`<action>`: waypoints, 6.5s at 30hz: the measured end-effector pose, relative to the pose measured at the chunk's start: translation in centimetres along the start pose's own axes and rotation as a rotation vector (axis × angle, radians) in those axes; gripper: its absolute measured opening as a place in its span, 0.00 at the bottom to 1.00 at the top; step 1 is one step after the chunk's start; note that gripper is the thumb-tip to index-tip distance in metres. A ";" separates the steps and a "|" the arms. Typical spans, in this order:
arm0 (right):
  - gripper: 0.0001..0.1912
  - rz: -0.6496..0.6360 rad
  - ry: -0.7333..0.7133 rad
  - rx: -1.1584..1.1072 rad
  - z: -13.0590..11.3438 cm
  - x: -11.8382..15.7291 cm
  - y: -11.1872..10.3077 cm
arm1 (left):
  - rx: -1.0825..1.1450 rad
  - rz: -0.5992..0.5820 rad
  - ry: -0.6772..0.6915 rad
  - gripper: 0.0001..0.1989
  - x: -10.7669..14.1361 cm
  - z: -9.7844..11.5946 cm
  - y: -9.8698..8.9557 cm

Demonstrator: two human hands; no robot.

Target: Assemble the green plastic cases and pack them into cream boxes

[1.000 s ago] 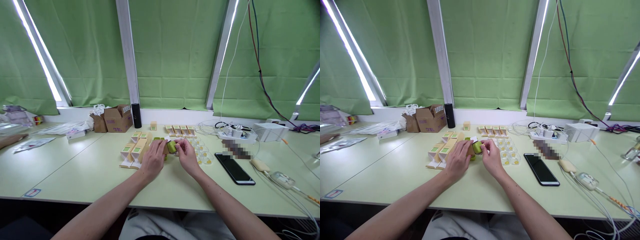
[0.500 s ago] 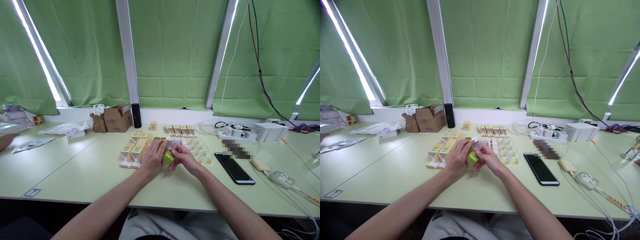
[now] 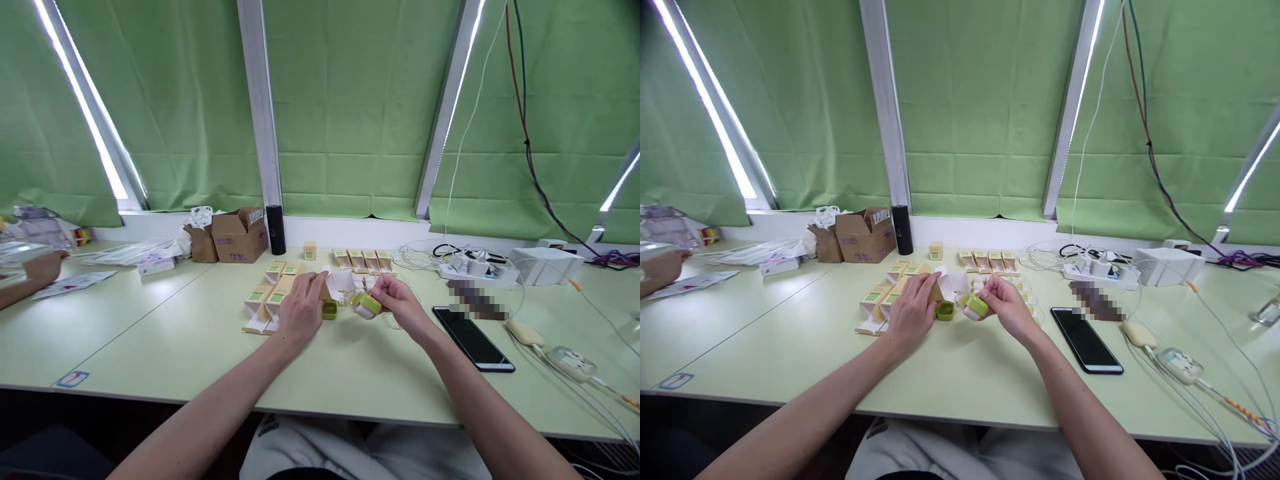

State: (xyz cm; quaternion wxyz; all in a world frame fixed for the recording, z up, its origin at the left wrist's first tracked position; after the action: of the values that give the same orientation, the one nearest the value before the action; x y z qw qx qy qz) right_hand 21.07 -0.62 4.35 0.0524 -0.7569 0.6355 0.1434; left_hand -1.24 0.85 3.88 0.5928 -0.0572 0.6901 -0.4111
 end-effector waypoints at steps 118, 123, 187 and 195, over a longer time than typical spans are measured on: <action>0.31 0.108 -0.051 -0.227 3.6 -5.2 1.2 | 1.384 -0.196 -0.301 0.31 -2.7 1.1 4.6; 0.33 0.133 -0.073 -0.166 4.1 -5.2 1.3 | 1.407 -0.205 -0.315 0.31 -2.4 1.3 4.1; 0.33 0.100 0.001 -0.237 4.9 -5.2 1.6 | 1.026 -0.101 -0.288 0.23 -1.6 0.5 3.6; 0.34 0.091 0.060 -0.157 4.4 -4.5 1.3 | 1.186 -0.151 -0.330 0.31 -1.7 1.0 3.4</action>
State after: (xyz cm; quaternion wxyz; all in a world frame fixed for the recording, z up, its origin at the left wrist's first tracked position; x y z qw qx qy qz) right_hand 18.42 4.54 1.56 -0.0326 -0.7328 0.6575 0.1721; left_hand 1.49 3.60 3.08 0.5920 0.1702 0.2374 -0.7511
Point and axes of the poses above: each hand's wrist, its own x-axis away from the middle knuckle, its own y-axis out of the palm, z = x × y, the point moved 5 cm from there along -x, towards the middle knuckle, and after that the axes turned 5 degrees about -x, right-handed, at the moved point
